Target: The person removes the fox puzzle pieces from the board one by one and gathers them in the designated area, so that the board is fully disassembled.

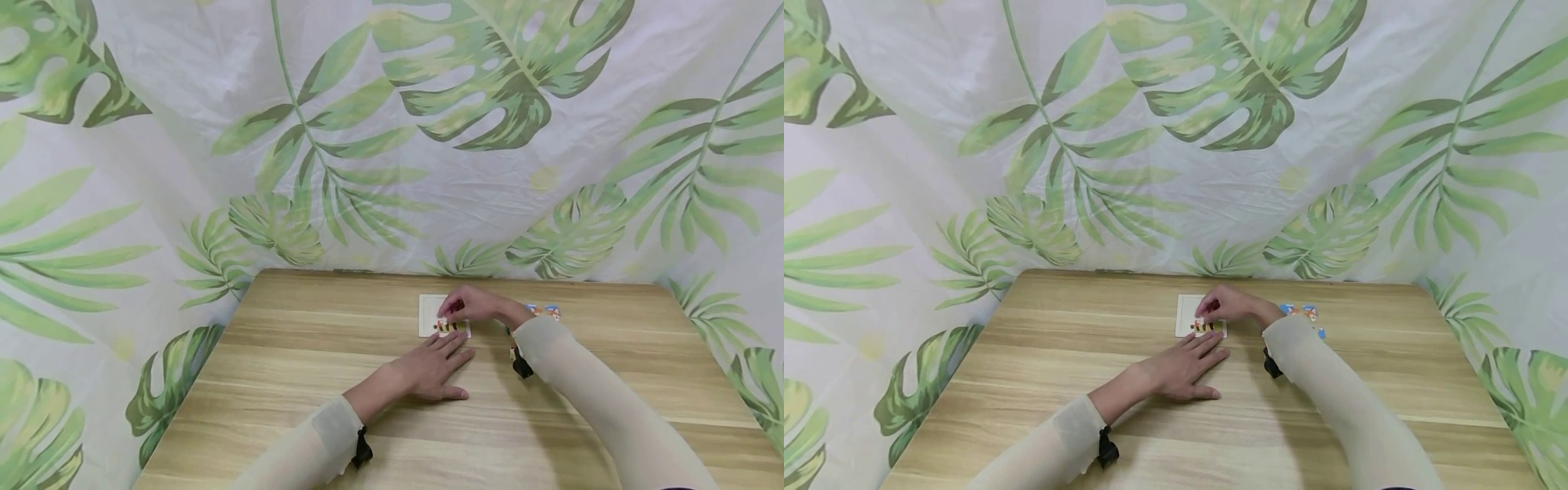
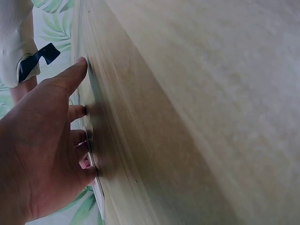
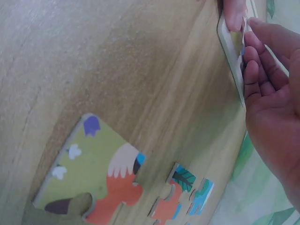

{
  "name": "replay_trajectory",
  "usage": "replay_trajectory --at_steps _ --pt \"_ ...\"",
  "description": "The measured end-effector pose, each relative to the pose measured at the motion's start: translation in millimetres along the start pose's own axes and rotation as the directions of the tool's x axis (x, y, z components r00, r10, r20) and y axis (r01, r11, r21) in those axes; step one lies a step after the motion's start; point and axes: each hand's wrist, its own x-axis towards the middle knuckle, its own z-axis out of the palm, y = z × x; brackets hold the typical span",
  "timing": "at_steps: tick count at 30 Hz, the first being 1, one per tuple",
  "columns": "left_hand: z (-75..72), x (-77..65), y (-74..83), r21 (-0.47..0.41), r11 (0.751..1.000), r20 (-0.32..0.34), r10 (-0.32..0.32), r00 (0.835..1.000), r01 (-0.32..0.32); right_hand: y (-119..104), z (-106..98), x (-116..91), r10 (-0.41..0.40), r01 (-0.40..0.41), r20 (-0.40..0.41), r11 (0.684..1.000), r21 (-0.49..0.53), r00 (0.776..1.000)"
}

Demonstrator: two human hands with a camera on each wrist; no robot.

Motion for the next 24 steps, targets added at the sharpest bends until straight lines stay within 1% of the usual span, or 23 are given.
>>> replay_trajectory --at_steps 3,8,11,18,24 --pt "-0.1 -0.3 -0.7 0.004 1.0 0.004 0.005 1.0 -0.005 2.2 0.8 0.3 -0.014 0.014 -0.003 1.0 0.001 1.0" --pt "-1.1 -1.1 -0.7 0.015 1.0 -0.003 0.012 1.0 -0.012 6.4 2.6 1.4 -0.059 0.059 -0.007 0.998 0.003 0.998" --pt "-1.5 -1.2 -0.9 0.014 1.0 -0.005 0.017 1.0 -0.017 6.3 2.8 1.8 -0.068 0.068 -0.003 0.998 0.007 0.998" --pt "-0.2 -0.8 -1.6 0.016 1.0 -0.009 0.019 1.0 -0.019 0.2 1.6 1.2 -0.026 0.025 0.024 1.0 0.018 0.999" --pt "0.0 0.2 -2.2 0.014 1.0 -0.006 0.02 1.0 -0.02 -1.1 1.2 2.5 0.029 -0.032 0.051 0.998 0.054 0.998"
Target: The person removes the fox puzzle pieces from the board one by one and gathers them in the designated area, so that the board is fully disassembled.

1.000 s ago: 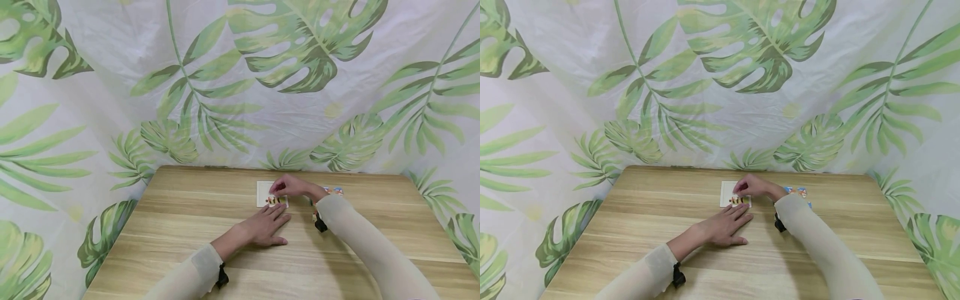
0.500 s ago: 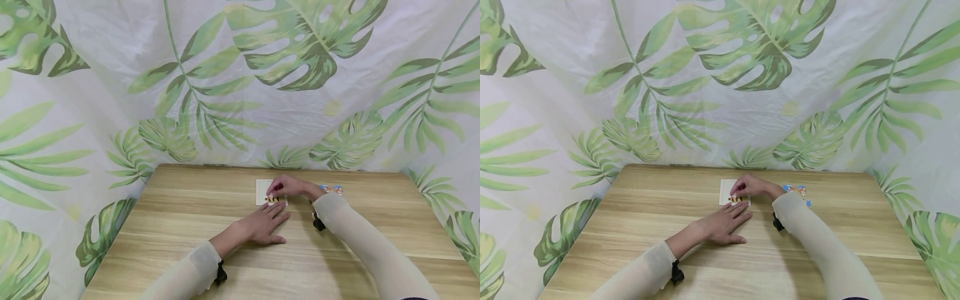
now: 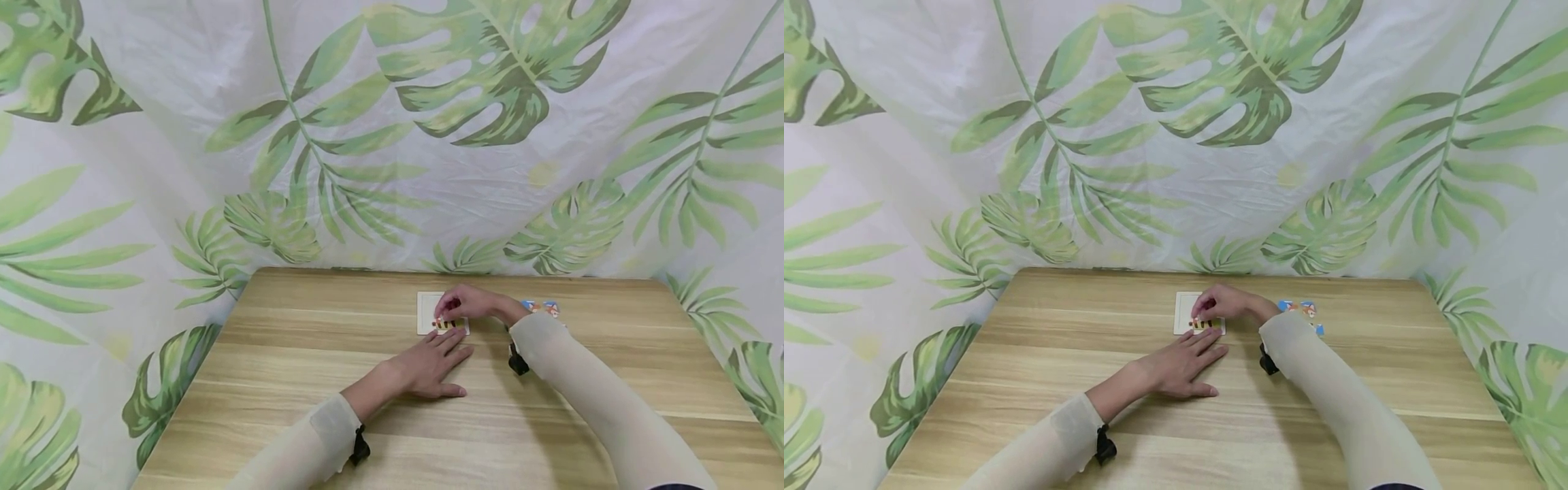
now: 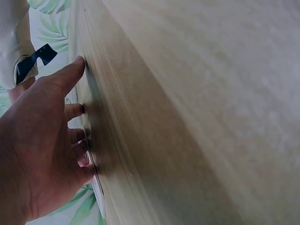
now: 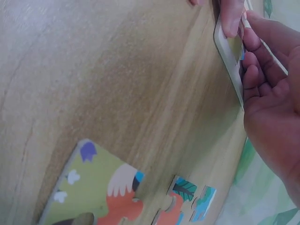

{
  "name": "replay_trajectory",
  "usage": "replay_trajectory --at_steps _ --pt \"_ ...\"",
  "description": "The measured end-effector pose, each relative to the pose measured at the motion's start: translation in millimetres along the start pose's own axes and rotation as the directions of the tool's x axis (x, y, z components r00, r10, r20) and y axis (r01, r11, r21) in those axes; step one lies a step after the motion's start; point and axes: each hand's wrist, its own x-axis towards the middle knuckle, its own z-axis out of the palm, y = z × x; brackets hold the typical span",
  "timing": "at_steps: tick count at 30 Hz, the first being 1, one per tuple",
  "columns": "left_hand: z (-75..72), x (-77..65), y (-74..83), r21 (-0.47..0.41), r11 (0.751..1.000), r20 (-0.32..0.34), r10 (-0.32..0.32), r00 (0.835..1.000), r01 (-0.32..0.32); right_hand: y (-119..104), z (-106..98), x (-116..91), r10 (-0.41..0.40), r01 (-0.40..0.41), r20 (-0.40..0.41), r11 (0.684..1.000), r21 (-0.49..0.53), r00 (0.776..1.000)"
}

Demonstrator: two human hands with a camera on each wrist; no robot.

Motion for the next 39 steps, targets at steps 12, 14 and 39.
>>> replay_trajectory --at_steps 12,14,39 --pt "-0.9 -1.9 -0.1 -0.019 1.0 0.007 -0.002 1.0 0.002 0 1 0 0.066 -0.066 0.006 0.995 0.073 0.998" --pt "-0.2 -1.8 0.2 -0.02 1.0 0.003 -0.005 1.0 0.005 -1 1 0 0.069 -0.07 0.007 0.994 0.08 0.998" --pt "1.9 1.3 -0.2 -0.028 1.0 0.022 -0.014 1.0 0.014 -12 -8 -17 0.092 -0.069 -0.098 0.974 0.217 0.991"
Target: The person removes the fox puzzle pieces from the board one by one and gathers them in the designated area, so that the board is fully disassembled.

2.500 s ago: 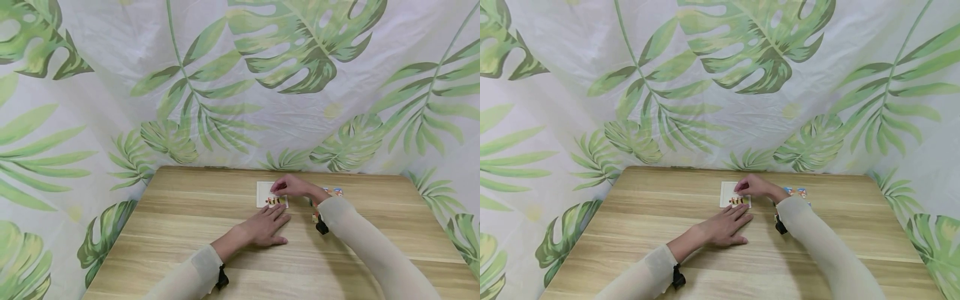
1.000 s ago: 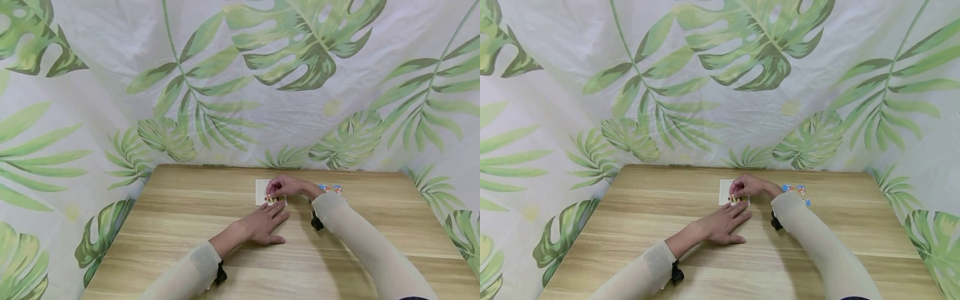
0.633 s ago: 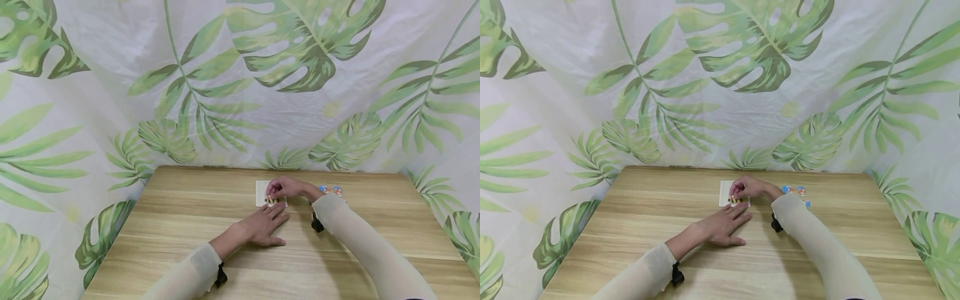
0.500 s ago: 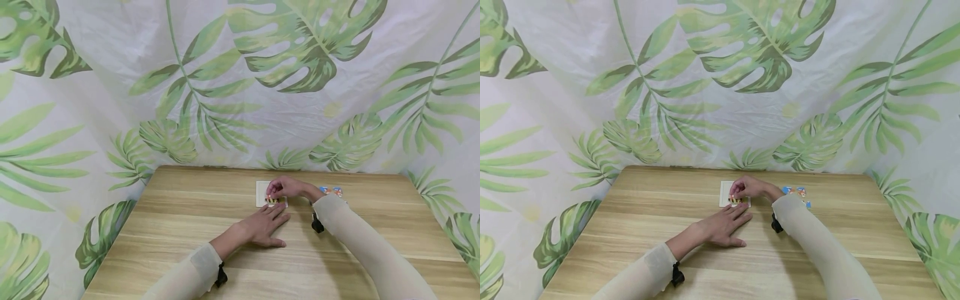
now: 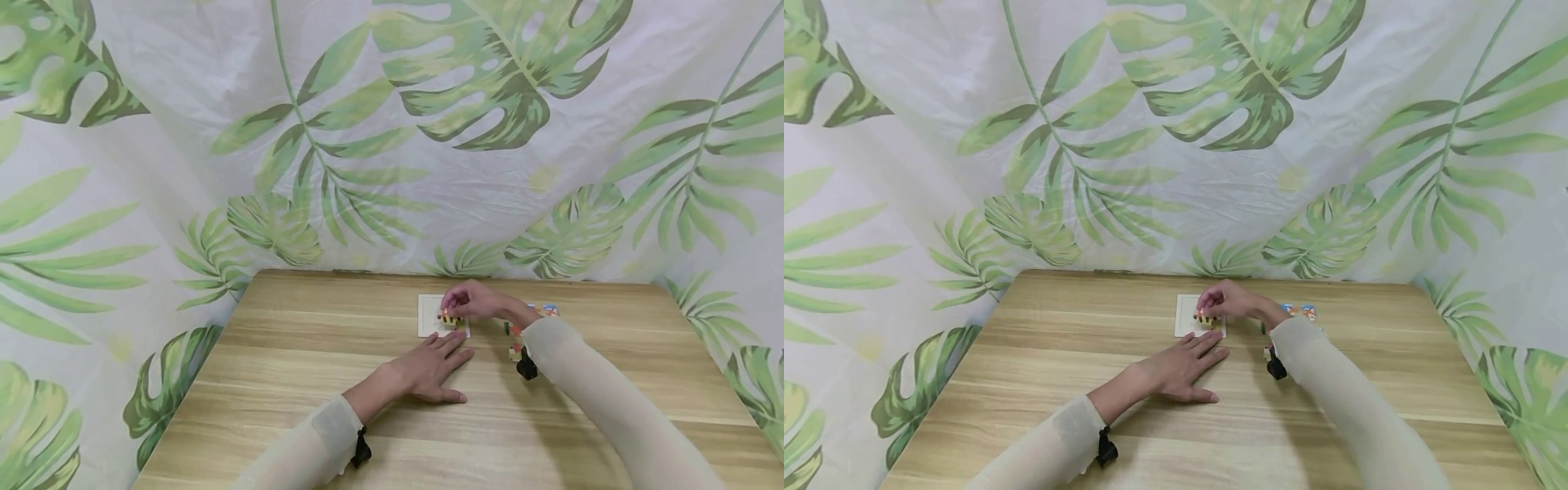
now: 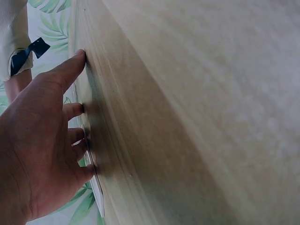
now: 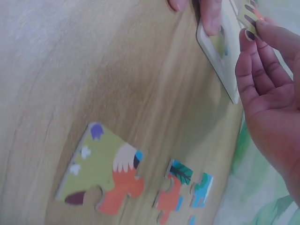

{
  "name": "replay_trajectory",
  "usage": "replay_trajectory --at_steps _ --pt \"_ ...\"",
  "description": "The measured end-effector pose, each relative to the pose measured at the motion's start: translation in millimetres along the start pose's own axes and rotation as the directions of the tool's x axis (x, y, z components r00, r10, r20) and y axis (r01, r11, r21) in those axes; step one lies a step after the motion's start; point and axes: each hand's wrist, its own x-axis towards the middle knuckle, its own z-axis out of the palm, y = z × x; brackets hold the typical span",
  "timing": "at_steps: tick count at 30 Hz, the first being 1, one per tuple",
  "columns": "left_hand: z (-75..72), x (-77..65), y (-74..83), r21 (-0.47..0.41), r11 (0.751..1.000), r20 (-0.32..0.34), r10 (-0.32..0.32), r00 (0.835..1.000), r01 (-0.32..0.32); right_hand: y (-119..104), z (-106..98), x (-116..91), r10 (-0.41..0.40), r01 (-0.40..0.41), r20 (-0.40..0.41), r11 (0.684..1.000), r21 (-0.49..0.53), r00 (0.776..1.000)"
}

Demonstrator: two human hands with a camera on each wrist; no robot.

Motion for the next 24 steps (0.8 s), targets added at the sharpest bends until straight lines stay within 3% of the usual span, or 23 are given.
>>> replay_trajectory --at_steps 24 --pt "1.1 0.4 1.4 0.017 1.0 -0.01 -0.012 1.0 0.012 -7 -11 -44 -0.002 0.002 -0.002 1.0 0.017 1.0"
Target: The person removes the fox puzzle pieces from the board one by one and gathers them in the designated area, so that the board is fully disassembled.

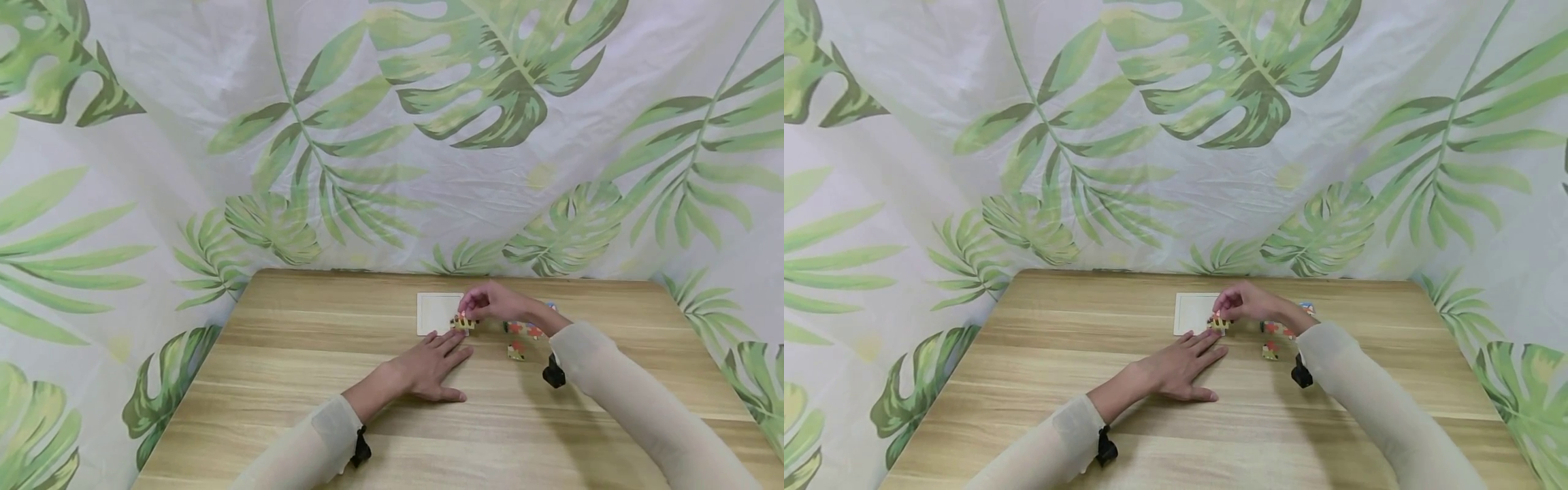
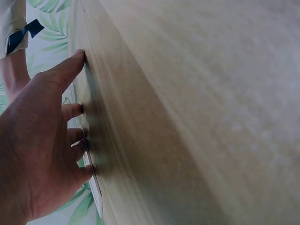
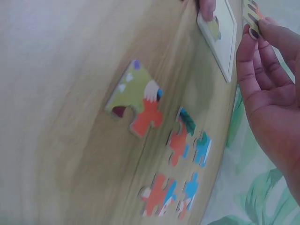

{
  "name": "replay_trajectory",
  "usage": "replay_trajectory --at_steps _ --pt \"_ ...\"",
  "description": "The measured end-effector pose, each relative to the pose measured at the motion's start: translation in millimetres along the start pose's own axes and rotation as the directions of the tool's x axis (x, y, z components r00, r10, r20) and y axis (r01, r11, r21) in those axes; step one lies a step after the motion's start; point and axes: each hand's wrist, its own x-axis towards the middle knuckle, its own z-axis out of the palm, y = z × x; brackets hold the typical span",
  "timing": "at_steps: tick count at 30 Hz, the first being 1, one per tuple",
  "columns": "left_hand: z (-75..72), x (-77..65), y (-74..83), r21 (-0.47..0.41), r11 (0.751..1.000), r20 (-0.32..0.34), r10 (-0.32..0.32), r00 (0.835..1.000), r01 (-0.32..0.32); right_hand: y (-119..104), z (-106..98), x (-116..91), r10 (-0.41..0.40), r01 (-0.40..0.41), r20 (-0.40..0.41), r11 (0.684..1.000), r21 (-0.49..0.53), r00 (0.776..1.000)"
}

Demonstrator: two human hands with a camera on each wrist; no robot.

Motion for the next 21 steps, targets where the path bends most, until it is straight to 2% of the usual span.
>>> replay_trajectory --at_steps 8,21 --pt "-2.3 -1.3 -0.2 -0.018 1.0 0.008 0.0 1.0 0.0 4 -1 -17 0.028 -0.029 -0.024 0.999 -0.039 0.999" --pt "-1.9 -1.8 0.1 -0.02 1.0 -0.009 0.003 1.0 -0.003 9 -5 -42 0.008 -0.009 -0.015 0.996 -0.094 1.0"
